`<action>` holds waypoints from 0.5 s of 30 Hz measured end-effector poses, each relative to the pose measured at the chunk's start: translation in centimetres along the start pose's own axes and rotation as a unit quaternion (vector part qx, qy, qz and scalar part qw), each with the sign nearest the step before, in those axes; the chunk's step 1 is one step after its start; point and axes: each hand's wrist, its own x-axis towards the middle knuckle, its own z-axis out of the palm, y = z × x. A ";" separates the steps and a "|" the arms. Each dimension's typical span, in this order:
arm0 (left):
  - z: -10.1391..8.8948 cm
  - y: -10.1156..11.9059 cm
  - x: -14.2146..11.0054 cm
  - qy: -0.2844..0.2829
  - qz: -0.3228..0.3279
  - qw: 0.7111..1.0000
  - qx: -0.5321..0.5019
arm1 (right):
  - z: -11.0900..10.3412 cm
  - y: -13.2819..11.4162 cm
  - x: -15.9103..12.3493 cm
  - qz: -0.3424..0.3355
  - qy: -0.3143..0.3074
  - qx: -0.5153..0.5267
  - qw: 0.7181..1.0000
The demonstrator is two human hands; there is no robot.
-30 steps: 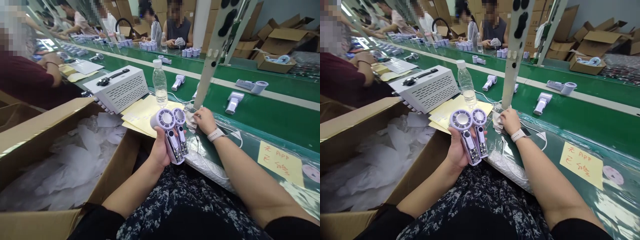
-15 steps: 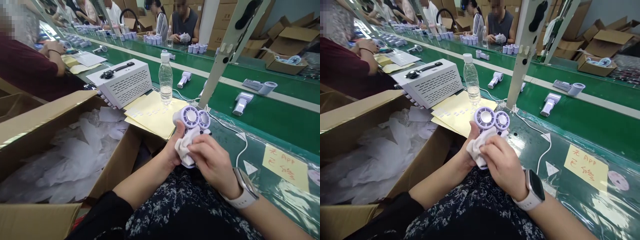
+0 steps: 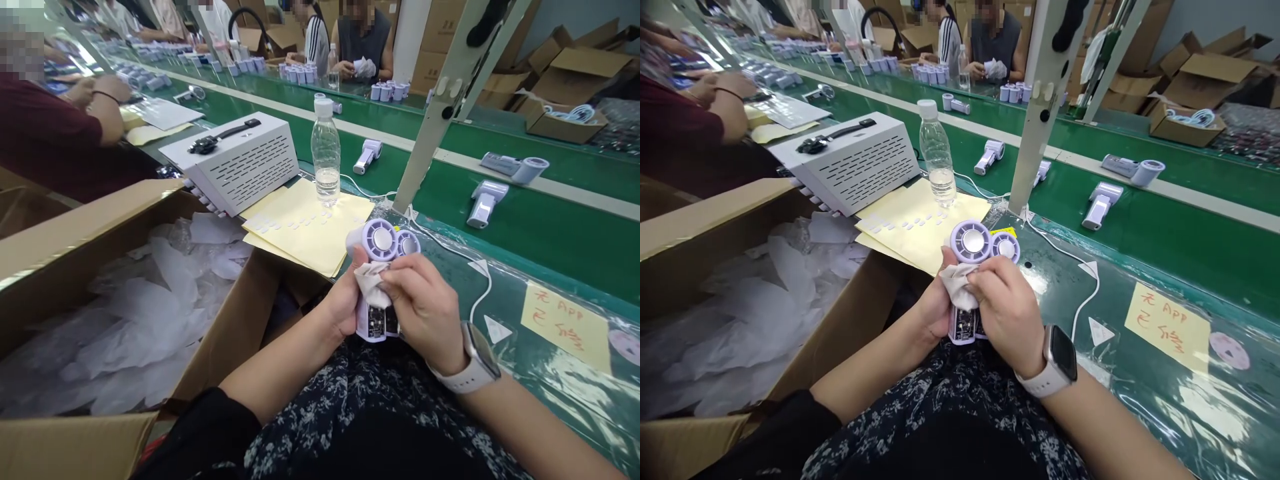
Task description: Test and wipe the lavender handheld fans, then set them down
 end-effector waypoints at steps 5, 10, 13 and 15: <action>-1.8 2.1 -0.5 0.027 0.048 0.996 0.066 | -0.4 0.4 0.4 0.013 -0.126 0.050 0.991; -2.2 3.6 -1.5 -0.013 0.147 0.983 0.109 | -1.9 5.3 4.6 0.133 -0.085 -0.024 0.987; -1.6 3.6 -2.5 -0.042 0.161 0.977 0.136 | -1.4 6.1 5.5 0.172 -0.015 -0.092 0.981; -1.1 3.5 -3.4 -0.056 0.164 0.968 0.179 | -0.7 5.0 4.6 0.206 -0.010 -0.014 0.978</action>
